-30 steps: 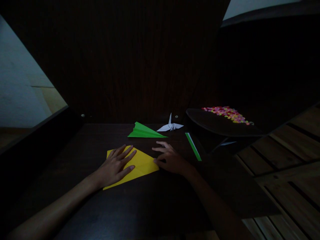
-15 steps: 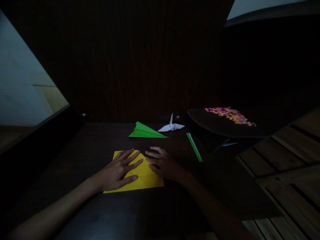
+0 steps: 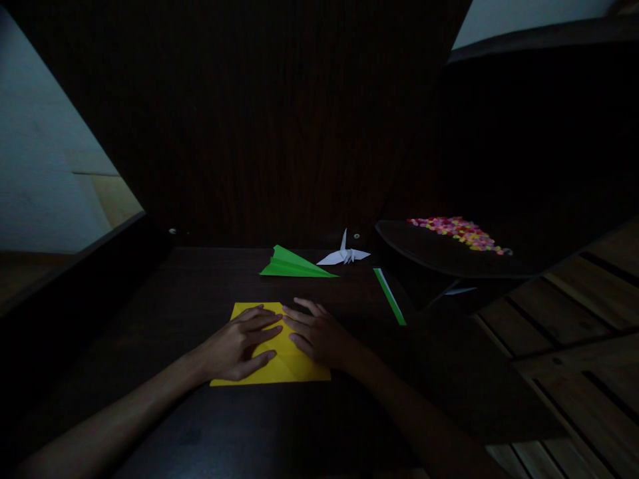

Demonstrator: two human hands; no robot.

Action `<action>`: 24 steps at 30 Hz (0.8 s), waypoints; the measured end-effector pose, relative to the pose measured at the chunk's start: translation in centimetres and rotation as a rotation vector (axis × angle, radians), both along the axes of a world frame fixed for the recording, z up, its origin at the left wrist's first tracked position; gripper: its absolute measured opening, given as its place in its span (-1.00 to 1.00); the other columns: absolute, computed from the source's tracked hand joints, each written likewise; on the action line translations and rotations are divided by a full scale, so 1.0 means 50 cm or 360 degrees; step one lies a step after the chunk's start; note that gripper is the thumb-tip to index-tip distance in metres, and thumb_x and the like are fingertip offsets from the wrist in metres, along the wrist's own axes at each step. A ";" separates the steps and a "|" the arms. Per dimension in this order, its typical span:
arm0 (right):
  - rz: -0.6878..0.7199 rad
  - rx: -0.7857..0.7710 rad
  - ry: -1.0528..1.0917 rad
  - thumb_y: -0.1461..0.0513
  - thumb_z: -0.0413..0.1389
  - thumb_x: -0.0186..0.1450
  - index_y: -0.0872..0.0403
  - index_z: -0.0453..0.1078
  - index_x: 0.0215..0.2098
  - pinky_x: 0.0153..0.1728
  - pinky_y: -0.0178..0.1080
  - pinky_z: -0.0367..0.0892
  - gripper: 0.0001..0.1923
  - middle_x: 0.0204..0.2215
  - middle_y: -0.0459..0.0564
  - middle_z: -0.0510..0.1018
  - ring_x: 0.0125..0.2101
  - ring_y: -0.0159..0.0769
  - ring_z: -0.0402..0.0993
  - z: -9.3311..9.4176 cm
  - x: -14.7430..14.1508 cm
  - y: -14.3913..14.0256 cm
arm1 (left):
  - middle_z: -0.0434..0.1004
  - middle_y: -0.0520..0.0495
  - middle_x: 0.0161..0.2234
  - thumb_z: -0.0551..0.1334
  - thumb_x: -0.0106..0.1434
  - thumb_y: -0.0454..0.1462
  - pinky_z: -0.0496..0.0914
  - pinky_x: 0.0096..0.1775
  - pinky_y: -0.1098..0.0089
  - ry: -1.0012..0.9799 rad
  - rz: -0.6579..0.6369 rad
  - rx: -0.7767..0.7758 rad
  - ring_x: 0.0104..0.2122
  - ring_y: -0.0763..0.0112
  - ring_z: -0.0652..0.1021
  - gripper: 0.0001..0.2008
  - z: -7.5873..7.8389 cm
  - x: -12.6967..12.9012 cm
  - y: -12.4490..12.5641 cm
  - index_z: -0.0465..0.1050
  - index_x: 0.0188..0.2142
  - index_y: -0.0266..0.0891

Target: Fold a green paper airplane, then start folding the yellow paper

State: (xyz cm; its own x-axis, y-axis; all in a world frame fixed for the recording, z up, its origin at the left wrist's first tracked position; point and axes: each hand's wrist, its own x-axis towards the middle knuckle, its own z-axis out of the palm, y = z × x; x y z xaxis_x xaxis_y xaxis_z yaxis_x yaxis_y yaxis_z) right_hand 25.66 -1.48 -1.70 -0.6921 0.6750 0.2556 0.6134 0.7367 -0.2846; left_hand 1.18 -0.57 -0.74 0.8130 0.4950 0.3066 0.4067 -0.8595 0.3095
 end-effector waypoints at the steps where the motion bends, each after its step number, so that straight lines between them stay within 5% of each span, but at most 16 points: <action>1: 0.0000 -0.0006 -0.0005 0.22 -0.03 0.39 0.08 0.21 0.25 0.16 0.13 0.17 -0.54 0.23 0.07 0.29 0.27 -0.01 0.04 0.000 -0.002 -0.002 | 0.44 -0.27 0.09 0.19 0.29 -0.15 0.30 0.11 0.00 -0.0013 -0.0009 -0.0005 0.07 0.03 0.43 -0.58 0.002 0.000 0.000 0.41 0.09 -0.26; 8: -0.0024 -0.0102 -0.0062 0.15 -0.01 0.38 0.13 0.14 0.29 0.20 0.13 0.09 -0.46 0.27 0.08 0.22 0.29 0.03 -0.05 0.004 -0.008 -0.007 | 0.51 -0.20 -0.02 0.12 0.33 -0.24 0.37 0.02 0.12 -0.0136 0.0211 -0.0037 -0.02 0.15 0.45 -0.65 0.007 0.005 0.004 0.40 0.08 -0.24; 15: -0.0078 -0.0167 -0.0108 0.14 -0.02 0.38 0.13 0.18 0.27 0.24 0.11 0.03 -0.48 0.28 0.02 0.19 0.30 0.03 -0.09 0.018 -0.005 -0.007 | 0.38 -0.30 0.13 0.24 0.18 -0.02 0.30 0.04 -0.05 -0.0039 0.0747 0.0049 0.07 -0.08 0.36 -0.33 -0.004 -0.018 0.025 0.24 0.20 -0.32; 24: -0.0098 -0.0169 -0.0126 0.15 -0.02 0.38 0.09 0.17 0.28 0.25 0.14 0.00 -0.48 0.30 0.01 0.16 0.33 0.02 -0.17 0.021 0.005 -0.003 | 0.42 -0.25 -0.01 0.30 0.14 -0.06 0.35 -0.03 -0.04 -0.0171 0.0806 -0.0092 -0.02 -0.05 0.40 -0.31 0.001 -0.021 0.024 0.17 0.19 -0.24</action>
